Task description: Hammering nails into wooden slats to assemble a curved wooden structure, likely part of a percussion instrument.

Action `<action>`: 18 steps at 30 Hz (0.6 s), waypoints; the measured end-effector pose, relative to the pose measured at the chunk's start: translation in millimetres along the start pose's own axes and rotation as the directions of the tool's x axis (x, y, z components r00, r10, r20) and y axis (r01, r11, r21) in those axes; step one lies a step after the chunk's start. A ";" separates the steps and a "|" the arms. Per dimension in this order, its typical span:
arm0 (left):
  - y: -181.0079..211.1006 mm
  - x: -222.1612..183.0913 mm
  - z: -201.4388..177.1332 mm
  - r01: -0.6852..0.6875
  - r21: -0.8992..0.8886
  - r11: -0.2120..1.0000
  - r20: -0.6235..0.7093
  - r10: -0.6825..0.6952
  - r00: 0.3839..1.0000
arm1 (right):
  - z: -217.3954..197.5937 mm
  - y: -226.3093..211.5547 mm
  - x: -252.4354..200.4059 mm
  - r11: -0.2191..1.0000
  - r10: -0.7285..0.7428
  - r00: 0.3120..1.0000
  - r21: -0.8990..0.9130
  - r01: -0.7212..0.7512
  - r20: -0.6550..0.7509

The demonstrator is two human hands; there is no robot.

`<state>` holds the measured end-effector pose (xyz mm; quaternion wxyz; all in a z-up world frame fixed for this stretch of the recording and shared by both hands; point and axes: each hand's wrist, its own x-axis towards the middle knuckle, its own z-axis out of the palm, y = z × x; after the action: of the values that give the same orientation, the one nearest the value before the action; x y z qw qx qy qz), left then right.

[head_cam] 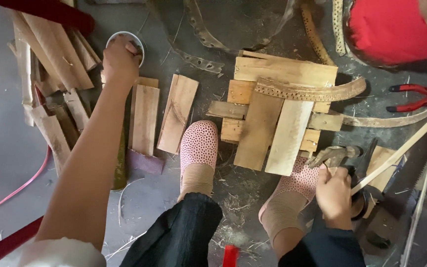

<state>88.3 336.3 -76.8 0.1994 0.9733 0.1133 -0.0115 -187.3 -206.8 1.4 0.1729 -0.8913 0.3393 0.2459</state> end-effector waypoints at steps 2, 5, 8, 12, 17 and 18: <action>4.0 -2.6 -3.0 0.047 0.032 0.998 -0.007 -0.047 0.999 | -1.5 -0.4 0.5 1.000 0.014 1.000 -0.003 -0.014 0.019; 4.4 -10.4 -8.9 0.038 -0.021 0.999 -0.053 -0.039 0.998 | 0.8 5.6 5.0 1.000 0.012 0.999 -0.027 -0.011 0.047; 5.3 -15.6 -13.2 -0.192 -0.085 0.978 -0.153 0.178 0.972 | 6.7 15.1 9.8 0.999 -0.037 0.999 -0.036 0.037 -0.002; 2.8 -16.8 -12.9 -0.291 -0.093 0.952 -0.234 0.263 0.936 | 2.0 11.3 7.2 0.999 -0.017 0.999 -0.043 0.019 0.036; 8.7 -18.7 -18.7 -0.328 -0.070 0.942 -0.240 0.304 0.922 | -8.5 -0.7 1.5 1.000 0.011 0.998 0.000 -0.011 0.066; 11.1 -19.4 -19.6 -0.270 -0.081 0.959 -0.244 0.244 0.939 | -8.4 0.0 1.8 1.000 0.006 0.998 0.010 -0.007 0.066</action>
<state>71.4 329.8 -53.2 0.2394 0.9615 0.0081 0.1345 -183.5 -211.7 7.2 0.1878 -0.8806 0.3377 0.2742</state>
